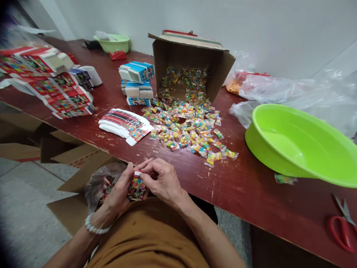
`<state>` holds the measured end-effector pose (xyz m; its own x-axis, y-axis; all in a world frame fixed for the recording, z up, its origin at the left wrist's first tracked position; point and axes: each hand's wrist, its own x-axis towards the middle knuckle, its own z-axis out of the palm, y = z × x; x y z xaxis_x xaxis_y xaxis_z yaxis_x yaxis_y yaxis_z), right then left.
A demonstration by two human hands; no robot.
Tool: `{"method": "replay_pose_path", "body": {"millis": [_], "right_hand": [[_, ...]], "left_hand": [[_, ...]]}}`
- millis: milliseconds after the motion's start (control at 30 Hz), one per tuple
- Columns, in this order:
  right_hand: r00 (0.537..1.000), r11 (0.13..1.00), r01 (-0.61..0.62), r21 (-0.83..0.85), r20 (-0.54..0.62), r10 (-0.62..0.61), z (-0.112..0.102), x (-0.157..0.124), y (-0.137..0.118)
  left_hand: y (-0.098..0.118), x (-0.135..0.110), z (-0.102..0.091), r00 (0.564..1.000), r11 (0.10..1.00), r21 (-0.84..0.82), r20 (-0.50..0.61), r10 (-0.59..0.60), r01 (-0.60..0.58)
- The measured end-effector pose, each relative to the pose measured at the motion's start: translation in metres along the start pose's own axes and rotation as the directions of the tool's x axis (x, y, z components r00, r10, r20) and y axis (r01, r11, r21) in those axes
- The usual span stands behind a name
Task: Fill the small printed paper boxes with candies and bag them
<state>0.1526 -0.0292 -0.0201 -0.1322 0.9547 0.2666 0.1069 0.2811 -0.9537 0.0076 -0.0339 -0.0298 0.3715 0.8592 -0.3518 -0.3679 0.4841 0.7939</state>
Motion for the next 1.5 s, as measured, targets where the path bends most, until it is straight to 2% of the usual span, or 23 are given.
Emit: {"method": "replay_pose_path", "body": {"millis": [67,167,200,267,333,433,533,667,733,800,933,1000,1067,1133,1200,1300,1367,1400,1500], "right_hand": [[0.999,0.997,-0.049,0.054,0.016,0.048,0.000,0.000,0.001],[0.961,0.936,-0.274,0.221,0.113,0.254,0.001,0.001,0.004],[0.952,0.923,-0.302,0.237,0.130,0.278,0.000,0.001,0.005],[0.969,0.955,-0.234,0.179,0.123,0.214,-0.001,0.001,0.005],[0.993,0.996,-0.064,0.058,0.100,0.058,-0.003,0.000,0.004],[0.988,0.990,0.136,-0.048,0.082,-0.132,-0.004,-0.005,0.002],[0.981,0.980,0.189,-0.057,0.045,-0.187,0.000,-0.014,0.005],[0.984,0.982,0.162,-0.095,-0.054,-0.168,0.009,-0.024,0.012],[0.986,0.985,0.128,-0.118,-0.095,-0.139,0.010,-0.026,0.012],[0.986,0.982,0.133,-0.131,-0.085,-0.145,0.009,-0.026,0.008],[0.969,0.962,0.246,-0.117,0.012,-0.246,0.005,-0.024,-0.004],[0.962,0.957,0.273,-0.101,0.037,-0.270,0.003,-0.024,-0.007],[0.960,0.956,0.280,-0.090,0.048,-0.277,0.002,-0.024,-0.009],[0.956,0.953,0.292,-0.081,0.058,-0.288,0.001,-0.024,-0.010],[0.954,0.952,0.297,-0.075,0.066,-0.293,0.000,-0.024,-0.010],[0.956,0.954,0.292,-0.071,0.058,-0.288,0.000,-0.025,-0.010],[0.956,0.954,0.292,-0.072,0.056,-0.289,0.001,-0.026,-0.010],[0.955,0.953,0.295,-0.075,0.055,-0.291,0.002,-0.027,-0.010],[0.958,0.953,0.287,-0.092,0.042,-0.285,0.004,-0.028,-0.008]], "left_hand": [[0.000,0.000,0.000,1.000,1.000,0.022,0.005,-0.003,0.003],[-0.001,0.001,-0.001,0.999,0.998,0.047,0.015,-0.035,0.034],[-0.001,0.001,-0.002,0.999,0.998,0.047,0.011,-0.044,0.043],[-0.002,0.000,-0.002,0.998,0.998,0.026,-0.002,-0.060,0.060],[-0.002,0.000,-0.001,0.997,0.998,-0.017,-0.031,-0.064,0.063],[0.001,-0.002,0.001,0.997,0.997,-0.071,-0.074,-0.037,0.031],[0.003,-0.003,0.002,0.995,0.996,-0.057,-0.087,0.058,-0.063],[0.004,-0.006,0.001,0.966,0.967,0.075,-0.072,0.247,-0.242],[0.002,-0.008,-0.002,0.942,0.932,0.154,-0.018,0.335,-0.329],[0.001,-0.011,-0.006,0.920,0.892,0.233,0.040,0.389,-0.388],[0.003,-0.021,-0.013,0.883,0.776,0.442,0.091,0.461,-0.450],[0.005,-0.026,-0.014,0.838,0.663,0.558,0.119,0.532,-0.500],[0.009,-0.028,-0.014,0.785,0.542,0.627,0.192,0.589,-0.560],[0.012,-0.029,-0.013,0.733,0.469,0.613,0.291,0.615,-0.636],[0.015,-0.029,-0.012,0.683,0.437,0.557,0.374,0.627,-0.706],[0.018,-0.029,-0.013,0.613,0.320,0.569,0.452,0.648,-0.758],[0.020,-0.031,-0.015,0.608,0.252,0.626,0.454,0.652,-0.738],[0.021,-0.032,-0.016,0.620,0.243,0.652,0.439,0.651,-0.718],[0.023,-0.034,-0.022,0.679,0.281,0.711,0.363,0.638,-0.645]]}}
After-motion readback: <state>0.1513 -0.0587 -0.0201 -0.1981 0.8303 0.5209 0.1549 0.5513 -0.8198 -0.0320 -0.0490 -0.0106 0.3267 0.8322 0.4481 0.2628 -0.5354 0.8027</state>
